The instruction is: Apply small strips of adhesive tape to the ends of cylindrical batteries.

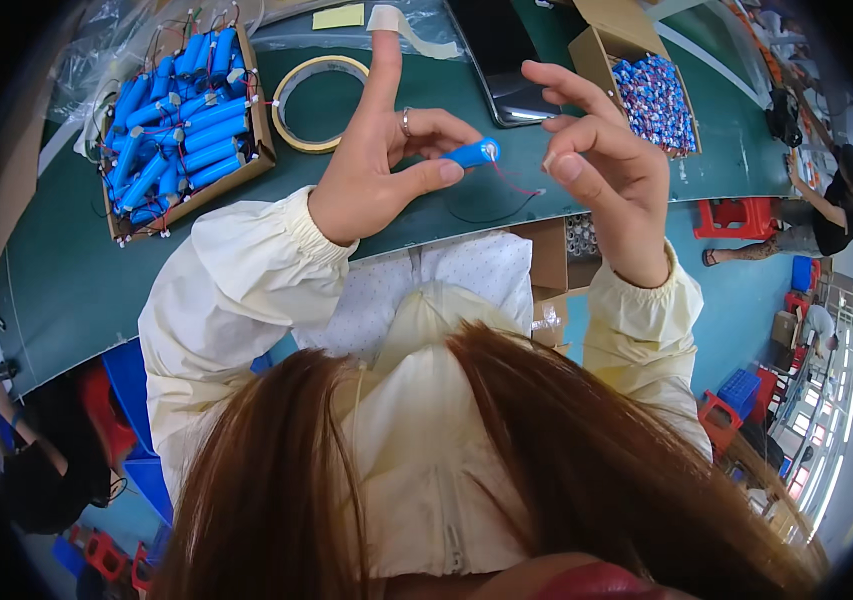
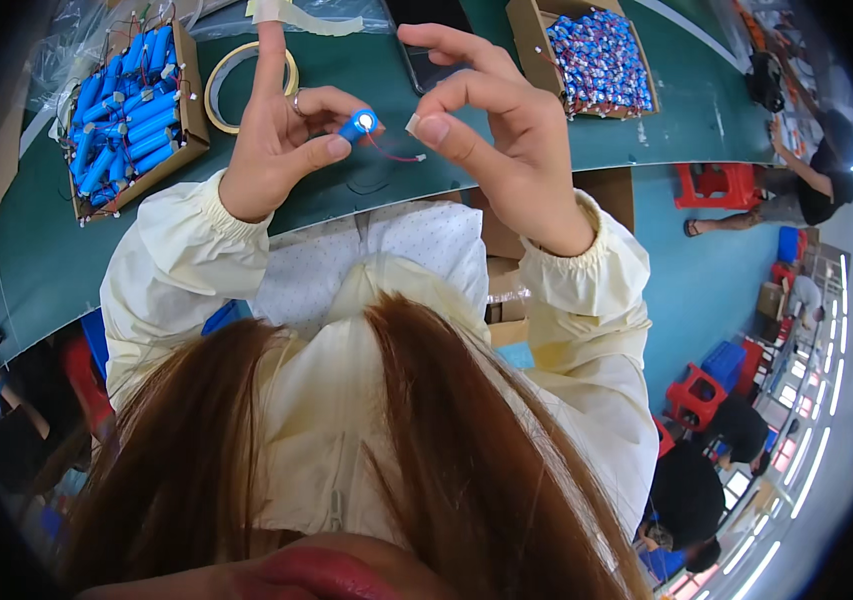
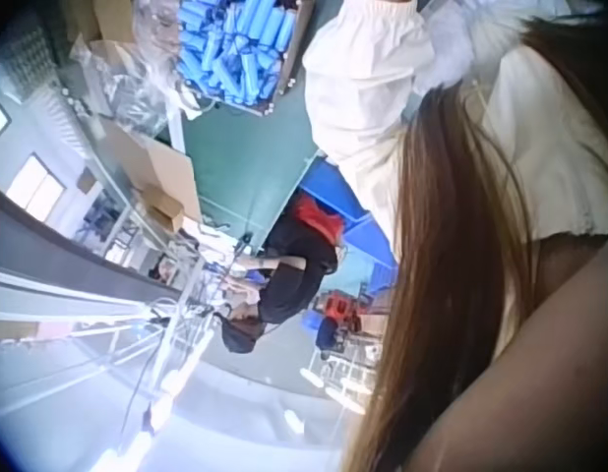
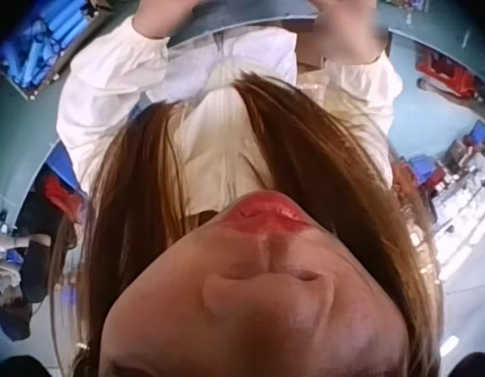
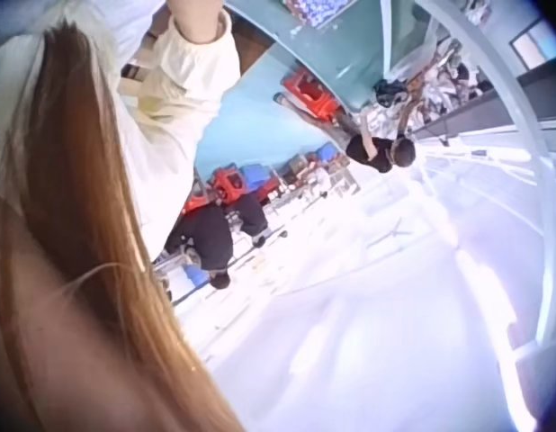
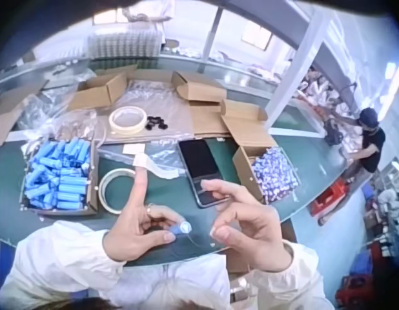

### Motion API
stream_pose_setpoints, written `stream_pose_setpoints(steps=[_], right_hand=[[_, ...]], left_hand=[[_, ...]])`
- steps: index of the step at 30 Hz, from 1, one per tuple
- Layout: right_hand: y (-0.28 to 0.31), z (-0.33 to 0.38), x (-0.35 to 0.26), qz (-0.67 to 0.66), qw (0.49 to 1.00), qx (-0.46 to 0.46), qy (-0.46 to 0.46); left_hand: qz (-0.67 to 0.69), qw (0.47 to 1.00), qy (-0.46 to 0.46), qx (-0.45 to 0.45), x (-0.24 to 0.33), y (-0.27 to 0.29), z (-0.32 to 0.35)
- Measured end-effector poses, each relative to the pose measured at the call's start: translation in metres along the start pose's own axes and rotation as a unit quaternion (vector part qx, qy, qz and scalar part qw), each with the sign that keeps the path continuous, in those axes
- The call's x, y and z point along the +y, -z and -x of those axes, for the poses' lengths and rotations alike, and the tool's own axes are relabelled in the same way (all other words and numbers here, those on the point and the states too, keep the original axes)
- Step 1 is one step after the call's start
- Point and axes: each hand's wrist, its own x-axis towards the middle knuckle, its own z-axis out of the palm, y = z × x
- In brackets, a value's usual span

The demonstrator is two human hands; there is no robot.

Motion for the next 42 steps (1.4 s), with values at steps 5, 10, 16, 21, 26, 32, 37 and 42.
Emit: stream_pose_setpoints(steps=[5, 10, 16, 21, 26, 32, 37, 42], right_hand=[[0.0, -0.013, -0.012, 0.06, 0.996, -0.062, -0.012], [-0.016, -0.015, -0.016, 0.128, 0.989, -0.067, 0.028], [-0.015, -0.012, -0.01, 0.127, 0.99, -0.041, 0.049], [-0.016, -0.006, -0.002, 0.111, 0.991, -0.015, 0.071], [-0.02, -0.005, -0.001, 0.163, 0.977, 0.012, 0.135], [-0.014, -0.002, 0.015, 0.151, 0.972, 0.003, 0.18], [-0.02, -0.003, 0.024, 0.144, 0.97, 0.051, 0.188], [-0.017, 0.0, 0.026, 0.222, 0.95, 0.034, 0.218]], left_hand=[[-0.001, 1.0, -0.018, 0.001, 0.004, -0.004, 0.001], [-0.081, 0.887, -0.416, -0.182, -0.021, 0.019, -0.029], [-0.113, 0.897, -0.392, -0.167, -0.02, 0.02, -0.025], [-0.077, 0.903, -0.379, -0.187, -0.023, 0.02, -0.025], [-0.068, 0.905, -0.376, -0.185, -0.026, 0.02, -0.023], [-0.042, 0.908, -0.366, -0.199, -0.029, 0.022, -0.023], [-0.042, 0.907, -0.358, -0.217, -0.031, 0.022, -0.023], [-0.035, 0.912, -0.345, -0.22, -0.027, 0.022, -0.022]])
